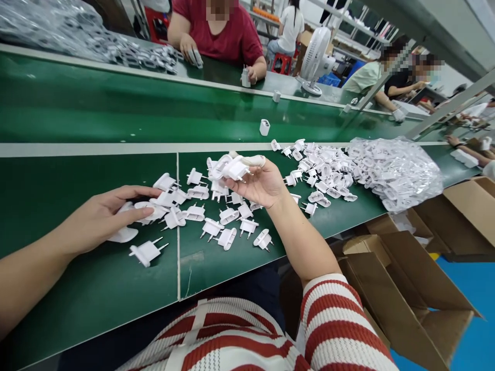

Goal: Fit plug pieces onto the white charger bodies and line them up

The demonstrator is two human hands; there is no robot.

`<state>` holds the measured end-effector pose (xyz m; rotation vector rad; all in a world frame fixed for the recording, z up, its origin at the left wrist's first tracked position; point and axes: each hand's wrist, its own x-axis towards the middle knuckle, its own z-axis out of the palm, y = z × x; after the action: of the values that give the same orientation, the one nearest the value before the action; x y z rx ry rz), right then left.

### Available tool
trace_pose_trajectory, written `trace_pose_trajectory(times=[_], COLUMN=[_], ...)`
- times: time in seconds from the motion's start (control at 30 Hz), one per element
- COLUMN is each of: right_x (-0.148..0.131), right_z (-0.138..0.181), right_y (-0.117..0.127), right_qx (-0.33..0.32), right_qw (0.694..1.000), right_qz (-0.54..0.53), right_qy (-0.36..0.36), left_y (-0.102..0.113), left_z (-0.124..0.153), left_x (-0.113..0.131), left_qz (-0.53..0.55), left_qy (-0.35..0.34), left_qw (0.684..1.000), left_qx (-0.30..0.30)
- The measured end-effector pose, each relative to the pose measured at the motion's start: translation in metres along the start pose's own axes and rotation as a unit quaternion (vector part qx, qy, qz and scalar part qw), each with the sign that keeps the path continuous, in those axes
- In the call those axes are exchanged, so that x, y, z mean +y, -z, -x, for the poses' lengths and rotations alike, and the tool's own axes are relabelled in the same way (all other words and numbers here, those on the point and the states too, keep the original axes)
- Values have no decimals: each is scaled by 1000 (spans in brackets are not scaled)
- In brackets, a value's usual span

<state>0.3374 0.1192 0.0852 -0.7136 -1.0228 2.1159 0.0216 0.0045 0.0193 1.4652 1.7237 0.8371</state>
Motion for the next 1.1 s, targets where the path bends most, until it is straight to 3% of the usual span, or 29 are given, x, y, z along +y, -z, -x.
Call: trace_pose_trajectory(times=[0.23, 0.43, 0.57, 0.67, 0.73, 0.83, 0.93, 1.1], right_x=[1, 11, 21, 21, 18, 14, 9, 1], right_z=[0, -3, -5, -4, -3, -4, -8, -17], right_y=[-4, -3, -4, -6, -5, -2, 4, 15], right_qx=[-26, -24, -23, -7, 9, 48, 74, 157], right_qw=[999, 980, 961, 963, 971, 987, 996, 973], right_qz=[-38, 198, 276, 269, 236, 151, 23, -172], right_qy=[-29, 6, 20, 29, 32, 40, 52, 3], left_y=[1, 0, -2, 1, 6, 14, 11, -30], left_z=[4, 2, 0, -3, -9, -30, -71, -165], left_x=[2, 1, -1, 3, 12, 36, 69, 124], left_qz=[-12, 3, 148, 307, 355, 264, 133, -32], left_qy=[17, 10, -25, -9, 14, 4, -33, -33], left_qw=[1000, 1000, 989, 950, 932, 957, 979, 996], left_qx=[10, -3, 4, 55, 71, 122, 153, 77])
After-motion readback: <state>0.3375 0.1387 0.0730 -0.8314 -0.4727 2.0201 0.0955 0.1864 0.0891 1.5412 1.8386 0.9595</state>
